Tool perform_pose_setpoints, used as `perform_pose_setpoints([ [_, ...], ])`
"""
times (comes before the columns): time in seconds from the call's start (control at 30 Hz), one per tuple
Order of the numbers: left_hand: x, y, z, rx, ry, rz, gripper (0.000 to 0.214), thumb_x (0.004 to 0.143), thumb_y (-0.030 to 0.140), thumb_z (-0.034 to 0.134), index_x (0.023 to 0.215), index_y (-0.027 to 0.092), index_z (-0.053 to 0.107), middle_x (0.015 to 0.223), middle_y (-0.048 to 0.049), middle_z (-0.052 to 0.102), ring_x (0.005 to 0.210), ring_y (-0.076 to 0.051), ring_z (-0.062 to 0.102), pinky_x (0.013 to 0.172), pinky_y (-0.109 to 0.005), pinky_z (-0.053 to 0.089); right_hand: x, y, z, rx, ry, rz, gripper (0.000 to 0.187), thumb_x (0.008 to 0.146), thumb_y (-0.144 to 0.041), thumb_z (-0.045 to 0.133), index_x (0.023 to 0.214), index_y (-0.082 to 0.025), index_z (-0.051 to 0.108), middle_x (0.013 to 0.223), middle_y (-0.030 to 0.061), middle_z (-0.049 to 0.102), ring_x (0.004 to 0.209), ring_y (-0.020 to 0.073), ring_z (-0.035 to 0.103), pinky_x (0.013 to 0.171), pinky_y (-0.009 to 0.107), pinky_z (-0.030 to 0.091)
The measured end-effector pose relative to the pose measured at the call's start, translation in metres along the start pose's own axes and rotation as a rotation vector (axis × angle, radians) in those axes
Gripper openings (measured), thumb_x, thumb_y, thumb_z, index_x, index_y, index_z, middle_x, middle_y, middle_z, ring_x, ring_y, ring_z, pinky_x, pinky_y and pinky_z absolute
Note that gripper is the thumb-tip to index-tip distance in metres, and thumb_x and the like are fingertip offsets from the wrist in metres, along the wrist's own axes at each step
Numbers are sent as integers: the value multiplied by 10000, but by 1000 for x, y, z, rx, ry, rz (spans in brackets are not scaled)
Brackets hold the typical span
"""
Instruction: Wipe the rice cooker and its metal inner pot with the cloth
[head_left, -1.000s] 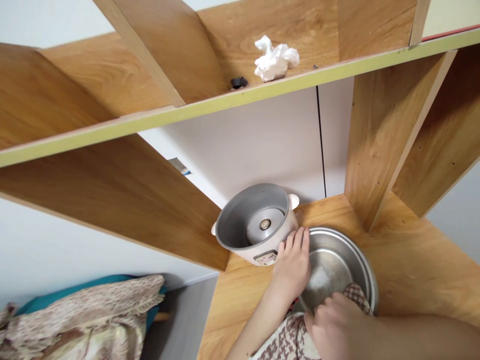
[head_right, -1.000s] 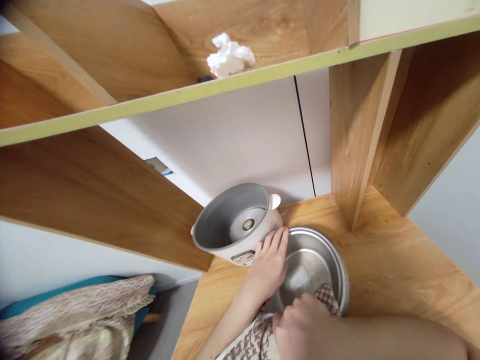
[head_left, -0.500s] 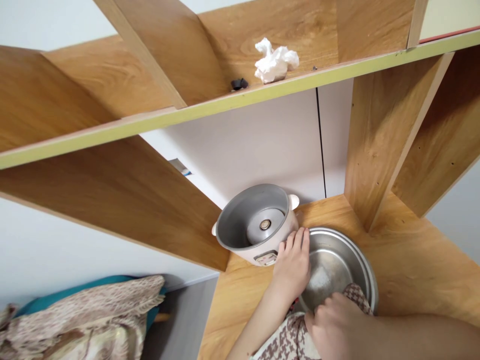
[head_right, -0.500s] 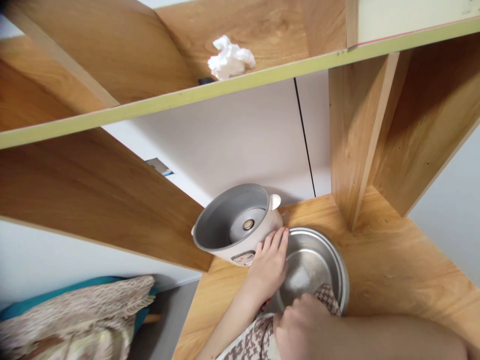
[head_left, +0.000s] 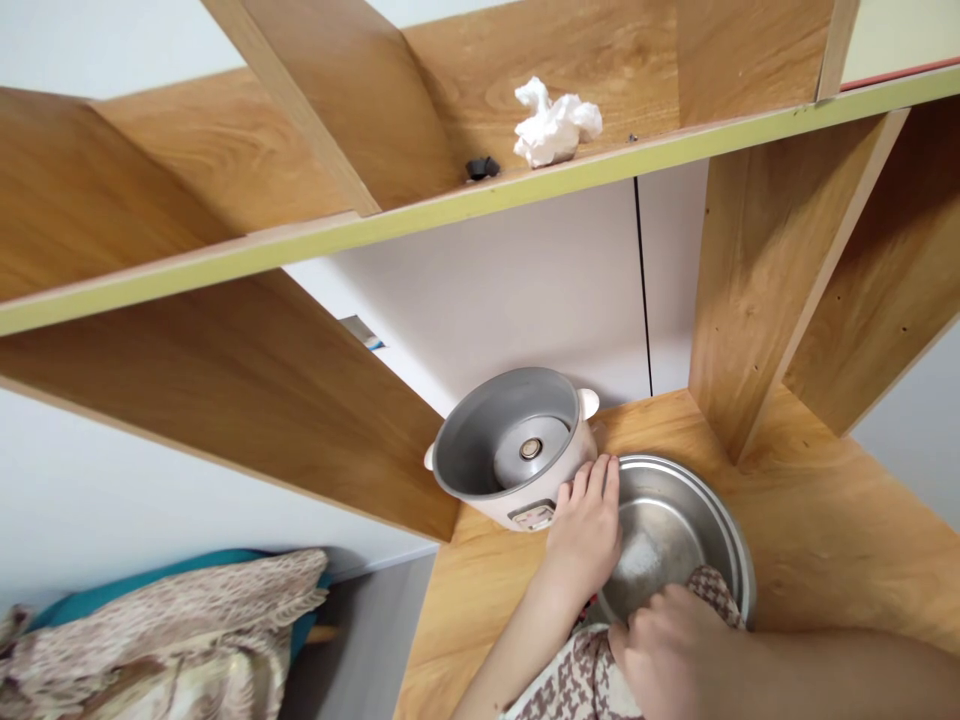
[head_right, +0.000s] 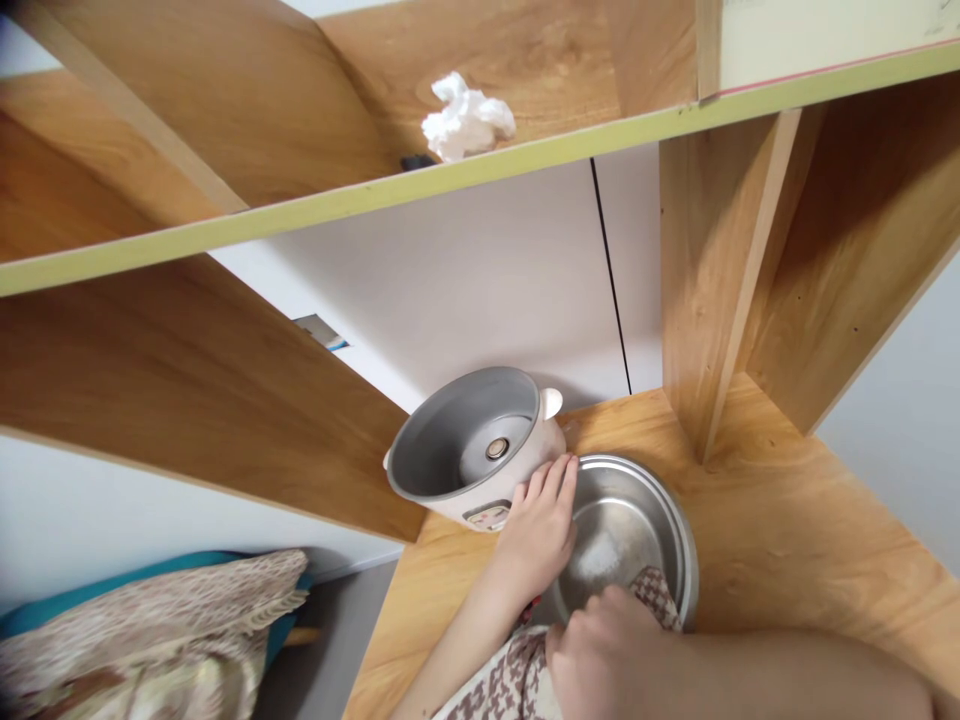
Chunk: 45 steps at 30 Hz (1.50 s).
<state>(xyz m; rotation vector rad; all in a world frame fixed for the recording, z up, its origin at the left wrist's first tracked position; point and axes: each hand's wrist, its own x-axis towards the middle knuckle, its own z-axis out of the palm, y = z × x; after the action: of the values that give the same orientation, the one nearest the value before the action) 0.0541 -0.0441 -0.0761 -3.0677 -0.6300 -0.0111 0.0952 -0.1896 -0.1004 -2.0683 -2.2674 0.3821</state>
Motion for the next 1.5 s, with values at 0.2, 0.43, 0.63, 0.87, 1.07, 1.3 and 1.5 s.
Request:
perform_pose_setpoints([
  [0.2,0,0,-1,6,1,-1,731,864,113,432,1582,51,309,1625,-182,365,1434,-345,349,1114,-512,343,0,6,-7,-4,-33,-60,584,719,-720,701,852,-152,728,638,108,690,531,278,632,497,372,366],
  [0.43,-1,0,1,16,9,9,727,865,115,436,1578,42,310,1619,-188,370,1431,-344,350,1103,-511,349,-2,3,4,-20,24,-21,620,764,-776,622,840,-168,713,626,104,676,548,274,627,524,383,366],
  [0.63,-1,0,0,12,5,11,736,861,112,434,1581,39,301,1624,-182,364,1439,-346,340,1110,-509,343,-3,5,-12,-6,-70,-49,584,767,-705,688,908,-139,719,702,121,707,596,268,646,547,372,390],
  [0.87,-1,-1,0,20,27,16,745,842,109,453,1573,51,321,1605,-195,389,1425,-346,363,1101,-514,356,-3,4,-5,-7,7,-50,613,780,-746,652,838,-138,705,640,116,681,549,253,614,534,370,374],
  [1.07,0,0,1,29,31,17,736,844,105,447,1570,67,333,1599,-193,398,1416,-346,377,1090,-516,370,-3,6,-10,-7,-20,-58,612,769,-746,656,853,-142,712,665,115,697,555,260,633,522,365,356],
  [1.3,0,0,-1,17,21,8,737,852,111,452,1578,88,328,1613,-178,384,1426,-339,364,1104,-501,353,-3,4,-11,-15,-74,-37,596,780,-728,658,903,-148,716,692,124,702,604,287,657,568,390,412],
  [1.5,-1,-1,0,14,28,11,743,851,114,452,1583,94,324,1613,-174,384,1429,-337,361,1110,-506,349,-2,5,-2,-7,16,-45,617,764,-770,635,862,-165,714,657,105,687,555,272,624,527,388,374],
])
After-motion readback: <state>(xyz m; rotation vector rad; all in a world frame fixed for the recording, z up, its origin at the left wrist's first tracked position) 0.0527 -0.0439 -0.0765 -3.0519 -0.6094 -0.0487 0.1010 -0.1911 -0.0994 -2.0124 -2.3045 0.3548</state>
